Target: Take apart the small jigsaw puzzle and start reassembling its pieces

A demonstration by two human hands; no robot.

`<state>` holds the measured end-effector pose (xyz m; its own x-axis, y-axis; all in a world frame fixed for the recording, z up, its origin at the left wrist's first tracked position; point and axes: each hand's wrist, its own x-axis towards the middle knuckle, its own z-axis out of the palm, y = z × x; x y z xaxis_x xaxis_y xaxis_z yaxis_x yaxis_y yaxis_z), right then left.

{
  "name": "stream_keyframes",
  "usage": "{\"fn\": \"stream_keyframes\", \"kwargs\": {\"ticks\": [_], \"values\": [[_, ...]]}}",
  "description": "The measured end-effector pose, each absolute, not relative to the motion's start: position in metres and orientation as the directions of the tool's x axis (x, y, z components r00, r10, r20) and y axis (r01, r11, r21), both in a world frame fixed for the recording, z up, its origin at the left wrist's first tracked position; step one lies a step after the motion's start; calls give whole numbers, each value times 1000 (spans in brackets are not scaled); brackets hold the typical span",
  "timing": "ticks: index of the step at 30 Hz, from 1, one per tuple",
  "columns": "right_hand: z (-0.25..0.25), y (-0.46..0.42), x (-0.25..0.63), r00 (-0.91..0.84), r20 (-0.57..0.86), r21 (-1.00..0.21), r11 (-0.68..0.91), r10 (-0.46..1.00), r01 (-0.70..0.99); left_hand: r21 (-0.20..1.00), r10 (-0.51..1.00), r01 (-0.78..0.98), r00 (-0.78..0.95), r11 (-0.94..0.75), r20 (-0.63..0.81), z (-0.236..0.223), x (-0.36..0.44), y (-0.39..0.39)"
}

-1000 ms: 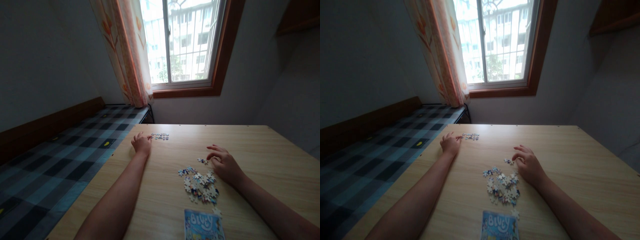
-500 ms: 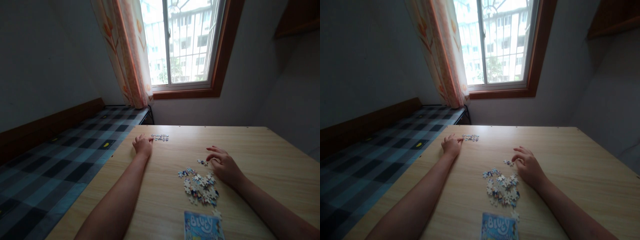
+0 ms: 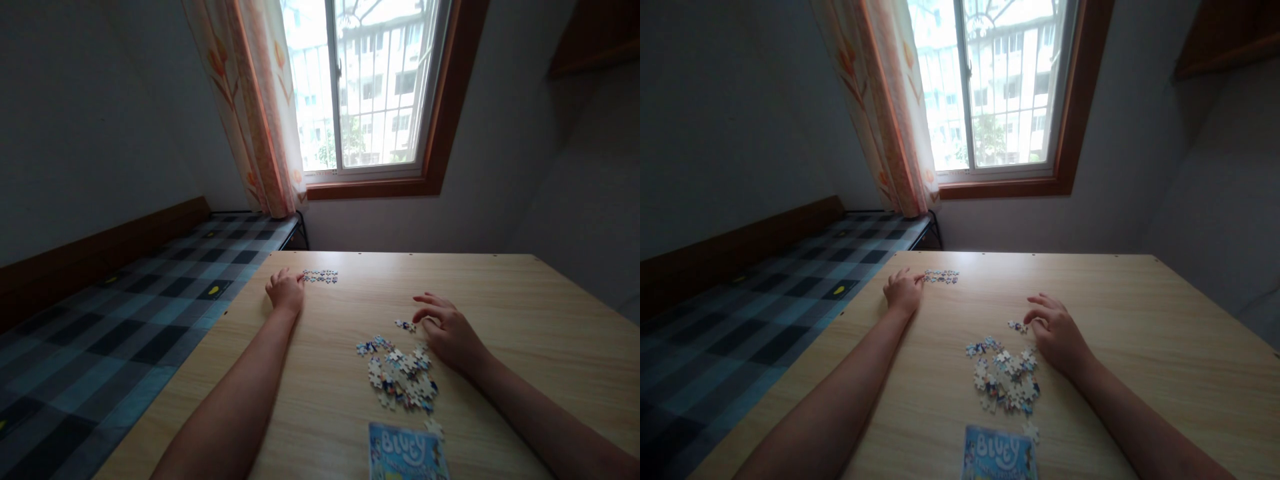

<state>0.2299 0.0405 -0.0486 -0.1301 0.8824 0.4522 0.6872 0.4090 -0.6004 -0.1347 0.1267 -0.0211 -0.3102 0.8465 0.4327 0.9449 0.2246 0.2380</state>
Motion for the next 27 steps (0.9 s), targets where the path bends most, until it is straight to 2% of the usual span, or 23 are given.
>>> {"fn": "stream_keyframes", "kwargs": {"ticks": [6, 18, 22, 27], "values": [[-51, 42, 230, -126, 447, -613, 406, 886, 678, 324, 869, 907, -375, 271, 322, -24, -147, 135], [-50, 46, 230, -69, 401, -699, 354, 914, 622, 356, 881, 881, -407, 310, 240, -21, -156, 154], [-50, 46, 229, -63, 394, -709, 347, 917, 615, 354, 904, 893, -366, 276, 218, -11, -152, 161], [-49, 45, 229, -62, 385, -714, 340, 921, 612, 308, 944, 943, -209, 125, 255, -11, -144, 159]]}}
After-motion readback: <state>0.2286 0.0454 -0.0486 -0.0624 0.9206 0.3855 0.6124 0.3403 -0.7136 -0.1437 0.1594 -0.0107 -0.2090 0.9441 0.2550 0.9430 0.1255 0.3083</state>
